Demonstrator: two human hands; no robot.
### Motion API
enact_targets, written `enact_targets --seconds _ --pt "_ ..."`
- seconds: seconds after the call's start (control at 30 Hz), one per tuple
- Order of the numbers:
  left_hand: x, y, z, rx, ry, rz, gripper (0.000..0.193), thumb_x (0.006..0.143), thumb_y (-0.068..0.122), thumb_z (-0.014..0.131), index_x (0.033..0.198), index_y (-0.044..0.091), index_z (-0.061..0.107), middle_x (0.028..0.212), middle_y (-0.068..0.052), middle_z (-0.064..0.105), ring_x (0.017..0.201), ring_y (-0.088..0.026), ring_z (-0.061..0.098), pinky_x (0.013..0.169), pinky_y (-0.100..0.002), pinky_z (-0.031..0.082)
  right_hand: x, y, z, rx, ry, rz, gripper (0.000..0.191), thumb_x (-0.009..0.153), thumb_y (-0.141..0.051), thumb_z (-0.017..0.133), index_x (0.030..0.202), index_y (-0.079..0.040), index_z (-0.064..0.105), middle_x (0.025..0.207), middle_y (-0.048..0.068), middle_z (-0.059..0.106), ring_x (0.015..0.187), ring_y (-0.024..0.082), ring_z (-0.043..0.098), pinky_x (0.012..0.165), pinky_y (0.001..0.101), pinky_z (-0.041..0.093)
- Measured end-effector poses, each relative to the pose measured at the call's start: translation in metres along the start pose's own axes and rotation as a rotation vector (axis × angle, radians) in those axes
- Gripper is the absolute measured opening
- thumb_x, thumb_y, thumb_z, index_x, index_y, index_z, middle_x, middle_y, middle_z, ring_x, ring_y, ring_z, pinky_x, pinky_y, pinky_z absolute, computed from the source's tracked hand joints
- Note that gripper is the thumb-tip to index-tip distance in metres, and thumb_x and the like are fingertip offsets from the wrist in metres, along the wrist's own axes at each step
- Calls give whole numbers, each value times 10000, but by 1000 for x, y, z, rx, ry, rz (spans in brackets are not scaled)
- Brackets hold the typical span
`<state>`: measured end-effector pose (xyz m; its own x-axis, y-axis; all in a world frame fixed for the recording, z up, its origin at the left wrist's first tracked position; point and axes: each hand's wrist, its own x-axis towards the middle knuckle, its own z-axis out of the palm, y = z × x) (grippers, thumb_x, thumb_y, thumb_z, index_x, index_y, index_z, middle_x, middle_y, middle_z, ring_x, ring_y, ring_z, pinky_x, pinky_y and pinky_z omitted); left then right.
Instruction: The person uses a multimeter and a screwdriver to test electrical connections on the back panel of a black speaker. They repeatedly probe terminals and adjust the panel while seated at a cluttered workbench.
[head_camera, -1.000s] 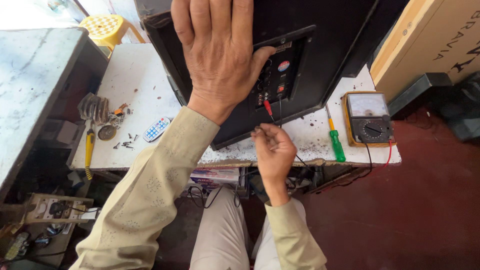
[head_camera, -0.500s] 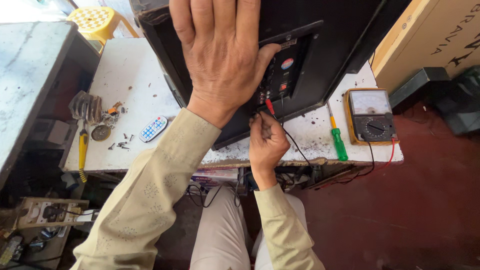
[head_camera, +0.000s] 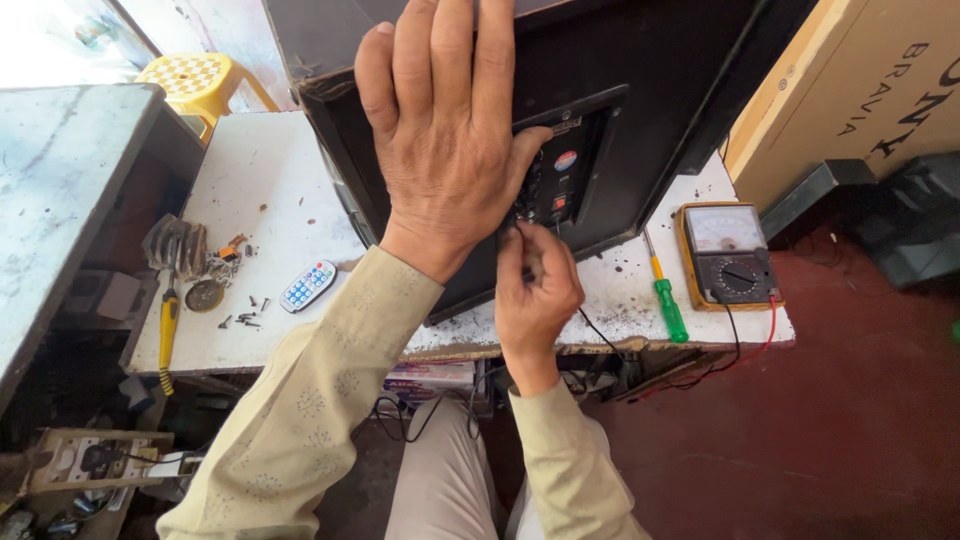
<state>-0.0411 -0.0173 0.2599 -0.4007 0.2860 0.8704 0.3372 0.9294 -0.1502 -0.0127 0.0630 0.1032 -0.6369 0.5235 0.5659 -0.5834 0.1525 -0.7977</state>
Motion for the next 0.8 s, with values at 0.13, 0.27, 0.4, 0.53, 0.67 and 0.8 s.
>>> enact_targets --seconds 0.13,0.27,0.4,0.53,0.67,0.8 --pt "0 0 2 27 26 4 1004 770 454 885 1542 16 417 1560 -141 405 1448 -326 363 1235 -511 221 12 -6 5 -90 -23 -54 110 976 -9 724 1082 17 715 986 70 735 841 117 738 755 249 593" --pt "1 0 4 8 53 11 1000 753 448 890 1525 14 426 1534 -143 417 1444 -324 360 1235 -508 218 14 -9 4 -132 -73 -48 106 978 -21 712 1080 8 717 969 67 734 835 127 740 750 261 599" --pt "0 0 6 1 57 12 990 750 447 892 1505 6 427 1526 -147 420 1441 -327 357 1236 -508 215 13 -7 5 -161 -63 -101 120 973 -23 712 1087 13 704 990 81 738 846 146 747 769 277 602" --pt "-4 0 7 -2 44 8 992 756 437 876 1519 3 413 1529 -151 406 1451 -328 336 1238 -504 203 13 -6 8 -176 -53 -112 128 976 -25 715 1097 14 703 1007 90 746 848 153 751 774 283 605" --pt "-5 0 9 -5 61 1 1002 766 440 861 1542 12 395 1530 -147 383 1456 -319 302 1245 -489 182 13 -6 7 -197 -78 -115 133 973 -34 721 1094 17 701 993 99 749 820 156 759 742 284 606" --pt "-6 0 8 -14 57 -2 973 808 448 886 1532 4 410 1522 -158 396 1447 -327 312 1238 -493 190 12 -7 7 -207 -71 -113 130 977 -53 724 1086 16 706 975 107 749 813 165 769 727 288 612"
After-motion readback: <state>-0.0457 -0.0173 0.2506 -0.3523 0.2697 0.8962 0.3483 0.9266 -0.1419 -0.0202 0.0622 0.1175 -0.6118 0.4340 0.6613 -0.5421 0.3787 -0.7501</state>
